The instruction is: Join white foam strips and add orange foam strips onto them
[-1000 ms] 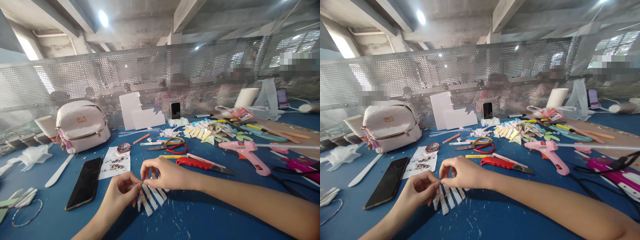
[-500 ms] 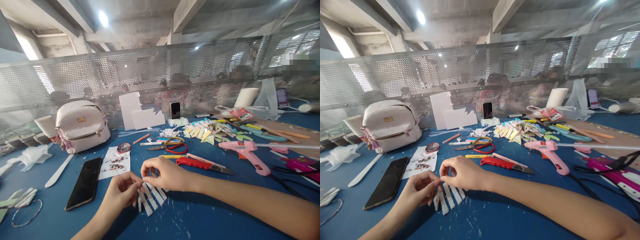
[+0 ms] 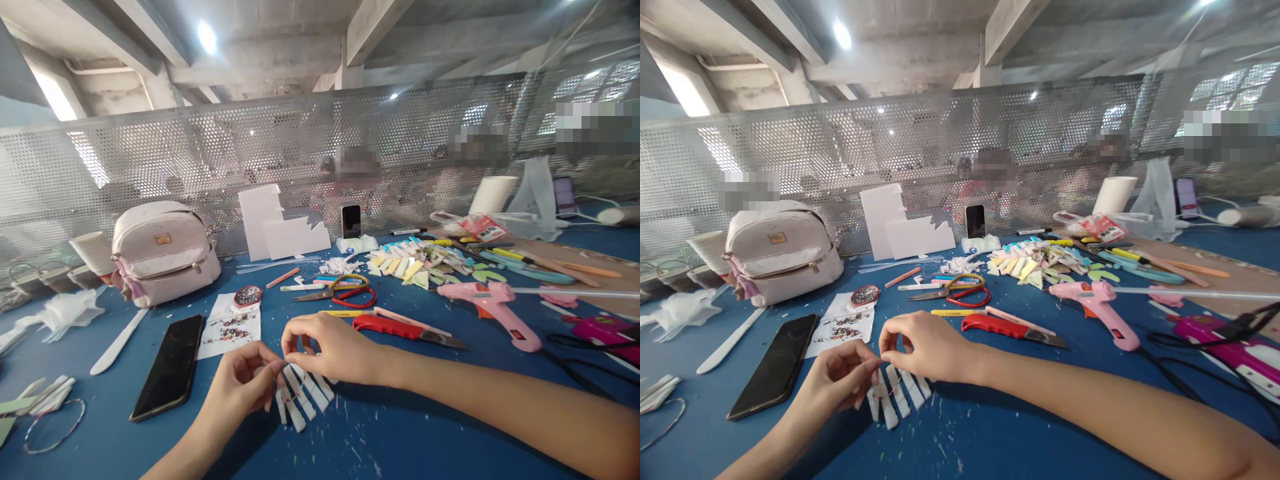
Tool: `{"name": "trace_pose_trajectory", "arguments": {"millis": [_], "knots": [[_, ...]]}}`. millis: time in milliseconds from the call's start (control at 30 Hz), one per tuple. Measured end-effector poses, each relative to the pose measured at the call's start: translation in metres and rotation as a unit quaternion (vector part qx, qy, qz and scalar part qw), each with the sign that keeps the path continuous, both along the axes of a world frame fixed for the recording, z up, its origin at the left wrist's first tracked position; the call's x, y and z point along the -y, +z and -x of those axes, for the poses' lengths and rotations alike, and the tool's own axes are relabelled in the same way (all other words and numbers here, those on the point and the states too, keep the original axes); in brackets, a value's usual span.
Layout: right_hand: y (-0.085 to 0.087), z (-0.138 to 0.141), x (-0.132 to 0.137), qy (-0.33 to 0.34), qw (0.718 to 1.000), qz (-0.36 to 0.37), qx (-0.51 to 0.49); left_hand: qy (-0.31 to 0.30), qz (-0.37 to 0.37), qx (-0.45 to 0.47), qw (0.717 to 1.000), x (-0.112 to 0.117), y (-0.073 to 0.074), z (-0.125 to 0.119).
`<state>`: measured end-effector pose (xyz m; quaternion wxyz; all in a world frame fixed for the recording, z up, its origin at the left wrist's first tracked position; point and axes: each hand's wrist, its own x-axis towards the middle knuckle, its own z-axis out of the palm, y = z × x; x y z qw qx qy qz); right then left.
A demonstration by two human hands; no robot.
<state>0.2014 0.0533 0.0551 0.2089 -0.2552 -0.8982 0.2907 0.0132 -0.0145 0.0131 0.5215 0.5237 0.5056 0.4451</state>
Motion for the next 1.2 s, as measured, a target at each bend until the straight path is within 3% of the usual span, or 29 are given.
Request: {"name": "trace_pose_trajectory", "arguments": {"millis": [233, 667, 1200], "knots": [[-0.004, 0.0, -0.004, 0.002, 1.0, 0.016, 0.007, 0.009, -0.013, -0.015, 1.0, 0.001, 0.0, 0.001], [-0.001, 0.0, -0.003, -0.002, 1.0, 0.026, 0.01, -0.002, -0.049, -0.033, 0.998, -0.003, -0.014, 0.007], [0.004, -0.002, -0.001, 0.011, 1.0, -0.015, -0.004, -0.003, -0.033, -0.019, 0.999, 0.003, 0.002, -0.001]]}}
